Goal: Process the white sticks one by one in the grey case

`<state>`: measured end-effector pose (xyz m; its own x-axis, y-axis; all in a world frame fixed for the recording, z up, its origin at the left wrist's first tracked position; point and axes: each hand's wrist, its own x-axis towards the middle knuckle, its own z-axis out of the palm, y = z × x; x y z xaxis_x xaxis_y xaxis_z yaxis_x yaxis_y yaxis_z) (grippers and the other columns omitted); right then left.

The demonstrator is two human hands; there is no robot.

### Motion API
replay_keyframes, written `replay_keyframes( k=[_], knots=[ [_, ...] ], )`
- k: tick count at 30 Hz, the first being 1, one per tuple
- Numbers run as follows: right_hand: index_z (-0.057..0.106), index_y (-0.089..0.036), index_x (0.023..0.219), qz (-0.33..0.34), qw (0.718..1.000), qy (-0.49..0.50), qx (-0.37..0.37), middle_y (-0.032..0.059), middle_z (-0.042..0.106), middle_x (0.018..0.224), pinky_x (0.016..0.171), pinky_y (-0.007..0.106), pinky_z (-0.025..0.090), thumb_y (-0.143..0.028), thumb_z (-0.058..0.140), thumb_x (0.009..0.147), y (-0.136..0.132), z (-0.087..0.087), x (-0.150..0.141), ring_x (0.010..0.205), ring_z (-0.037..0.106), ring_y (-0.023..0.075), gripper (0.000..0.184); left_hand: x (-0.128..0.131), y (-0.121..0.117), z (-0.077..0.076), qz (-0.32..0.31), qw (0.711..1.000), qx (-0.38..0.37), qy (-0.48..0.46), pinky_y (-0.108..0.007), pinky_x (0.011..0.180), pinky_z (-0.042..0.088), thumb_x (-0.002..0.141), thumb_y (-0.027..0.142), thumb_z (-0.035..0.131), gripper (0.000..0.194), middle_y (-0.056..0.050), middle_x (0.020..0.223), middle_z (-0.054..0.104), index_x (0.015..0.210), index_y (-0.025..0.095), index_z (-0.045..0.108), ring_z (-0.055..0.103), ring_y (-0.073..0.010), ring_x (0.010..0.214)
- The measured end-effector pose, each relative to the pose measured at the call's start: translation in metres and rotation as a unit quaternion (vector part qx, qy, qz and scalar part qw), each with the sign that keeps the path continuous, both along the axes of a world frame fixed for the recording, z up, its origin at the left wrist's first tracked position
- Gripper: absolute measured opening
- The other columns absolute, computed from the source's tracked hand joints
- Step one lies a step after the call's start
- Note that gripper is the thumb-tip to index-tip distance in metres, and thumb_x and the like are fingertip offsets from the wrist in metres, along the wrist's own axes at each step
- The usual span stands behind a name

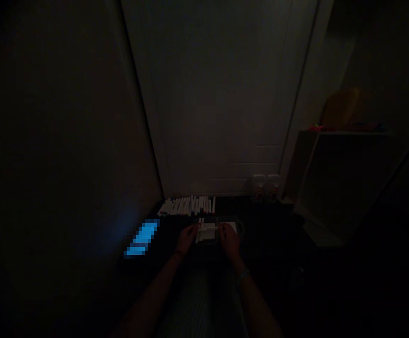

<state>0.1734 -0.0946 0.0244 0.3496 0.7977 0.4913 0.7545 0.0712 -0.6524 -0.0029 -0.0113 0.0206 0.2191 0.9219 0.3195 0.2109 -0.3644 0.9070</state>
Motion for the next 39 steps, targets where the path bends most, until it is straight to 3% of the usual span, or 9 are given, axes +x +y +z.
replay_keyframes(
  k=[13,29,39],
  knots=[
    [0.057,-0.023,0.101,-0.005,1.0,0.001,-0.013,0.0019,0.061,0.1,0.072,0.022,0.039,-0.035,0.029,0.089,0.002,-0.0011,0.0004,0.088,0.056,0.0132,0.033,0.0,-0.0003,0.0004,-0.023,1.0,0.003,0.002,-0.023,0.061,0.041,0.07,0.048,0.051,0.037,-0.002,0.071,0.064,0.075,0.014,0.065,0.056,-0.014,0.068],
    [0.057,-0.022,0.1,-0.005,1.0,0.002,-0.011,0.0028,0.06,0.099,0.074,0.022,0.039,-0.034,0.03,0.088,0.0004,0.0002,0.0009,0.086,0.056,0.0131,0.032,0.0,-0.0035,0.0052,-0.004,1.0,-0.015,0.012,-0.02,0.052,0.032,0.062,0.046,0.056,0.036,0.001,0.057,0.054,0.074,0.014,0.066,0.043,-0.0098,0.055],
    [0.058,-0.022,0.096,-0.015,1.0,-0.015,-0.014,0.0021,0.061,0.095,0.071,0.021,0.038,-0.034,0.031,0.087,0.0012,-0.001,0.0007,0.083,0.056,0.0129,0.031,0.001,-0.0008,-0.0013,0.002,1.0,-0.004,0.019,-0.02,0.05,0.03,0.066,0.049,0.052,0.04,0.002,0.056,0.051,0.077,0.013,0.065,0.041,-0.0097,0.054]
  ],
)
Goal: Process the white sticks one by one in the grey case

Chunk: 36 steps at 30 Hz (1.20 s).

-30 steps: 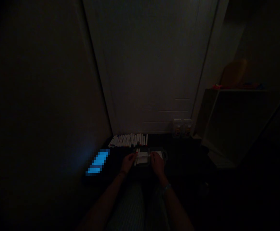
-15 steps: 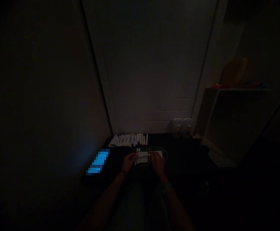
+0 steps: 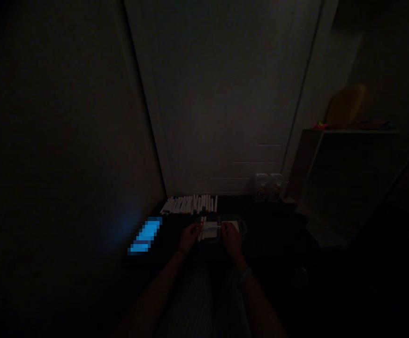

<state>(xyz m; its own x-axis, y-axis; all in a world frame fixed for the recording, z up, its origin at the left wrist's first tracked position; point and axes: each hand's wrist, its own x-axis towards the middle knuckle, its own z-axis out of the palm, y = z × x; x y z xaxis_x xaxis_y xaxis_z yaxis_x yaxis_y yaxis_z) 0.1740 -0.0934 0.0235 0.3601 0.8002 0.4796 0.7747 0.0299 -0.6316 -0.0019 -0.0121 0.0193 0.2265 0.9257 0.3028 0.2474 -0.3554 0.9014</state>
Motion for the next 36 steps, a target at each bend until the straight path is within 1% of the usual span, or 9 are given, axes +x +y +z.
replay_keyframes(
  k=[6,9,13,17,22,27,31,36],
  knots=[
    [0.058,-0.021,0.097,-0.002,1.0,0.006,-0.008,0.0029,0.061,0.096,0.071,0.022,0.038,-0.035,0.031,0.087,-0.0007,0.0012,0.0,0.084,0.056,0.0135,0.032,0.0001,0.0048,-0.0063,0.009,1.0,0.001,0.002,-0.02,0.05,0.029,0.067,0.049,0.052,0.039,0.002,0.057,0.052,0.078,0.014,0.066,0.041,-0.0097,0.054],
    [0.059,-0.022,0.096,-0.008,1.0,0.002,-0.008,0.0022,0.062,0.094,0.069,0.022,0.038,-0.036,0.03,0.088,-0.0005,0.0012,0.0,0.082,0.056,0.0133,0.032,-0.0001,0.0064,-0.008,-0.004,1.0,0.01,0.008,-0.02,0.05,0.03,0.068,0.048,0.051,0.039,0.002,0.058,0.053,0.08,0.014,0.065,0.042,-0.0096,0.054],
    [0.059,-0.022,0.095,0.001,1.0,-0.006,-0.004,0.0021,0.062,0.095,0.067,0.021,0.038,-0.037,0.03,0.088,0.0,0.0006,0.0002,0.08,0.056,0.0129,0.033,-0.0005,0.0074,-0.0088,0.002,1.0,0.027,0.013,-0.02,0.051,0.031,0.069,0.047,0.051,0.037,0.001,0.061,0.055,0.078,0.014,0.066,0.043,-0.0098,0.056],
    [0.059,-0.022,0.095,-0.002,1.0,-0.006,-0.008,0.0021,0.062,0.095,0.066,0.021,0.039,-0.035,0.031,0.087,0.0006,-0.0003,0.0006,0.079,0.057,0.0127,0.032,-0.0011,0.0062,-0.0078,-0.005,0.999,0.033,0.018,-0.02,0.051,0.031,0.069,0.047,0.051,0.037,0.001,0.059,0.054,0.078,0.014,0.065,0.043,-0.0097,0.055],
    [0.059,-0.022,0.096,0.009,1.0,-0.006,-0.009,0.0015,0.062,0.094,0.065,0.021,0.039,-0.036,0.031,0.087,-0.0009,-0.0005,0.001,0.076,0.057,0.0124,0.032,-0.001,0.0025,-0.004,-0.001,0.999,0.03,0.015,-0.02,0.052,0.03,0.069,0.049,0.05,0.039,0.002,0.057,0.051,0.077,0.014,0.065,0.041,-0.0096,0.054],
    [0.059,-0.022,0.096,0.008,1.0,0.004,-0.007,0.0016,0.062,0.095,0.067,0.021,0.039,-0.037,0.031,0.088,-0.0002,-0.0018,0.0007,0.078,0.057,0.0124,0.033,-0.0012,0.0013,-0.001,0.007,0.999,0.025,0.024,-0.02,0.051,0.03,0.069,0.05,0.049,0.039,0.003,0.056,0.05,0.076,0.014,0.065,0.041,-0.0095,0.053],
    [0.059,-0.021,0.096,-0.003,1.0,0.004,-0.003,0.0017,0.063,0.094,0.069,0.021,0.038,-0.037,0.031,0.088,0.0016,-0.0029,0.0008,0.082,0.057,0.0131,0.033,-0.0018,0.0018,-0.0003,-0.009,0.999,0.028,0.018,-0.02,0.053,0.032,0.069,0.048,0.05,0.038,0.001,0.06,0.054,0.077,0.013,0.064,0.044,-0.0098,0.056],
    [0.06,-0.021,0.093,0.005,1.0,0.001,-0.014,0.0013,0.063,0.092,0.065,0.021,0.037,-0.037,0.032,0.087,0.0017,-0.0027,0.0017,0.077,0.057,0.0127,0.033,-0.0014,0.0023,-0.0011,-0.009,0.999,0.02,0.023,-0.02,0.052,0.031,0.07,0.047,0.049,0.038,0.002,0.058,0.051,0.078,0.013,0.064,0.042,-0.0093,0.055]
  ],
)
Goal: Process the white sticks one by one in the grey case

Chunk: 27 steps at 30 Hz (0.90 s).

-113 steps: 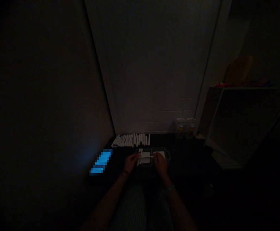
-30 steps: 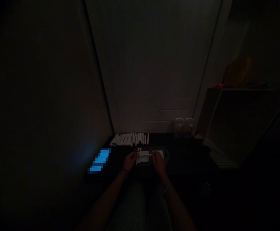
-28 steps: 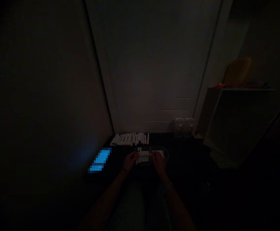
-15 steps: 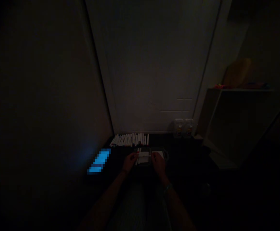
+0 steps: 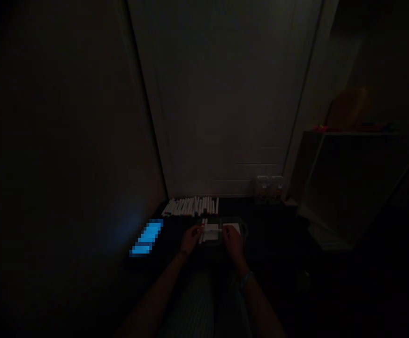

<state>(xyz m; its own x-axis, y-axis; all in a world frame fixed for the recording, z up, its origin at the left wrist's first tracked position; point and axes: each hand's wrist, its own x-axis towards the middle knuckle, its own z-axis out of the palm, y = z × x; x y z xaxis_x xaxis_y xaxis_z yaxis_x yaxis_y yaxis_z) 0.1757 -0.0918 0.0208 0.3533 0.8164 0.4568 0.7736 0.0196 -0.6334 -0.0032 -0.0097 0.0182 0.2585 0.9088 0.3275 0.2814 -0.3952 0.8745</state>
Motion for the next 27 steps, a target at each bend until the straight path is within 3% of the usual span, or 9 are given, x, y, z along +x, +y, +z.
replay_keyframes(
  k=[11,27],
  knots=[
    [0.061,-0.022,0.093,0.005,1.0,0.008,0.001,0.0011,0.063,0.091,0.062,0.021,0.038,-0.038,0.033,0.086,-0.0008,0.0007,0.0003,0.075,0.057,0.0126,0.033,0.0003,-0.0021,0.0021,0.01,1.0,0.004,-0.006,-0.02,0.05,0.028,0.069,0.046,0.05,0.037,0.004,0.054,0.047,0.078,0.013,0.064,0.038,-0.0082,0.051],
    [0.06,-0.023,0.094,0.009,1.0,0.012,0.004,0.001,0.063,0.091,0.061,0.021,0.038,-0.04,0.032,0.086,-0.0005,0.001,-0.0005,0.071,0.057,0.0123,0.034,0.0015,0.0016,-0.0035,0.005,1.0,0.007,-0.017,-0.02,0.056,0.035,0.071,0.046,0.048,0.037,0.0,0.066,0.058,0.079,0.013,0.064,0.048,-0.0107,0.059]
  ],
)
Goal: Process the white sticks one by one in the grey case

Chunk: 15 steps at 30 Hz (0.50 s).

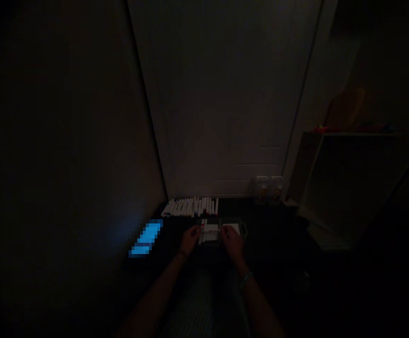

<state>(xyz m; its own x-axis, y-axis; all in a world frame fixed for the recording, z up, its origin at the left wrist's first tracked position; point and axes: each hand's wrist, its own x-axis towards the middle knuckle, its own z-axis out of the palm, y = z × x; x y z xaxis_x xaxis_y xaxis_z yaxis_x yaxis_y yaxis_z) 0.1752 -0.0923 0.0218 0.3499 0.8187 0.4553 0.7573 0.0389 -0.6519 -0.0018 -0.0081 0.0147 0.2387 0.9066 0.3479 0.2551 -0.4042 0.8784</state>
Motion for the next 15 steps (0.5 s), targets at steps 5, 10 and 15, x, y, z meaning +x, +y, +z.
replay_keyframes(
  k=[5,10,15],
  knots=[
    [0.06,-0.023,0.095,0.006,1.0,0.004,0.01,0.0009,0.063,0.092,0.063,0.021,0.038,-0.043,0.035,0.085,-0.0004,-0.0001,0.0004,0.073,0.057,0.0128,0.033,-0.0014,-0.0002,0.0007,0.009,1.0,-0.006,0.007,-0.02,0.056,0.035,0.07,0.046,0.049,0.037,0.001,0.064,0.057,0.08,0.014,0.064,0.047,-0.0106,0.058],
    [0.06,-0.022,0.096,0.006,1.0,-0.001,0.006,0.0018,0.062,0.094,0.067,0.021,0.039,-0.041,0.034,0.085,-0.0014,0.0008,-0.0004,0.077,0.056,0.013,0.033,-0.0023,0.0001,0.0008,0.006,1.0,0.005,0.023,-0.02,0.055,0.034,0.071,0.044,0.048,0.035,0.001,0.063,0.056,0.081,0.014,0.064,0.045,-0.0102,0.057],
    [0.06,-0.022,0.095,0.001,1.0,-0.005,-0.002,0.0012,0.063,0.091,0.064,0.021,0.038,-0.039,0.035,0.085,-0.0018,0.0029,-0.0012,0.074,0.056,0.0126,0.032,-0.0023,-0.0005,0.0011,-0.001,1.0,0.012,0.021,-0.021,0.057,0.035,0.072,0.044,0.048,0.035,0.0,0.065,0.057,0.081,0.014,0.064,0.047,-0.011,0.06]
  ],
)
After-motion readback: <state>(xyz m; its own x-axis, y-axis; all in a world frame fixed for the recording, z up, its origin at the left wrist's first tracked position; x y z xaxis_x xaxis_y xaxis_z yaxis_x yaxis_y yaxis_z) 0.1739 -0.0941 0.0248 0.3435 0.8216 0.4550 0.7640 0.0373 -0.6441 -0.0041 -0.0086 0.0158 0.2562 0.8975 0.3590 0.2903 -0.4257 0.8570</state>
